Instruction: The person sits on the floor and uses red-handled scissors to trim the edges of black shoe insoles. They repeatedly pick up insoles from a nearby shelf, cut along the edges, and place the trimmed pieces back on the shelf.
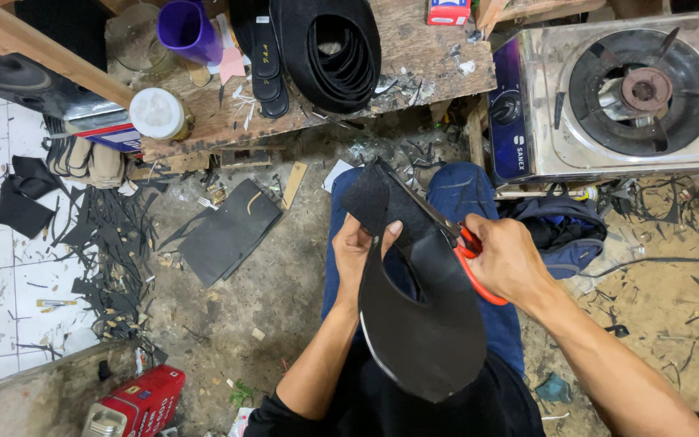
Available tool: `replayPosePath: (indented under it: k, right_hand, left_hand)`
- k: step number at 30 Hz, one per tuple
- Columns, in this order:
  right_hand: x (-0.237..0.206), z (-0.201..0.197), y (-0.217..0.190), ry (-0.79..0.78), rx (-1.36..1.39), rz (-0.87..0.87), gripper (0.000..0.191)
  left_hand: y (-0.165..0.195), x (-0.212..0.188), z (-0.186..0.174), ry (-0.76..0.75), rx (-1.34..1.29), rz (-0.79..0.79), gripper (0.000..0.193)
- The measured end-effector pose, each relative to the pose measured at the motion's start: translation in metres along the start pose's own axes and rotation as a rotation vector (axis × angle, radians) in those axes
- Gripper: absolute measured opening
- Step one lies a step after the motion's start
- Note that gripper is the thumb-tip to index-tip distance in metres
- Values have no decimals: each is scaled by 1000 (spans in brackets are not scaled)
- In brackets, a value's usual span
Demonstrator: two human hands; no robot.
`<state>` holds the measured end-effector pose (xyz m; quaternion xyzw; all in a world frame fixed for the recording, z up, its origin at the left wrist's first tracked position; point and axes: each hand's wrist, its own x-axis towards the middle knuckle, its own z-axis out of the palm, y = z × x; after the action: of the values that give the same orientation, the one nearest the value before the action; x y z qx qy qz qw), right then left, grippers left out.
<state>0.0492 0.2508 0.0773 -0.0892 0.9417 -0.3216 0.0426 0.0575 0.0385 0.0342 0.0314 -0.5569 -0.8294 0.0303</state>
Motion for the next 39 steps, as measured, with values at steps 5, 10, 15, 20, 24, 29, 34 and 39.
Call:
replayPosePath:
  k: [5, 10, 15, 20, 24, 29, 34, 39]
  right_hand:
    - [4, -9, 2, -63, 225, 196, 33]
    - [-5, -21, 0, -26, 8, -26, 33]
    - [-11, -25, -4, -8, -78, -88, 30]
    - [-13, -25, -4, 2, -143, -136, 34]
    - [-10, -19, -1, -96, -138, 38, 33]
    - [-7, -3, 9, -21, 866, 175, 26]
    - [0, 24, 32, 367, 1015, 76, 20]
    - [25, 24, 62, 572, 1184, 174, 36]
  left_hand:
    - [2, 12, -6, 20, -27, 98, 58]
    - [-2, 22, -21, 61, 7, 70, 56]
    - [3, 24, -22, 11, -91, 112, 59]
    - [14, 20, -19, 75, -29, 25, 61]
    - [11, 26, -26, 161, 532, -68, 58]
    - [-11, 34, -38, 102, 348, 138, 54]
    - [-16, 24, -49, 36, 893, 257, 58]
    - [0, 2, -43, -232, 348, -186, 71]
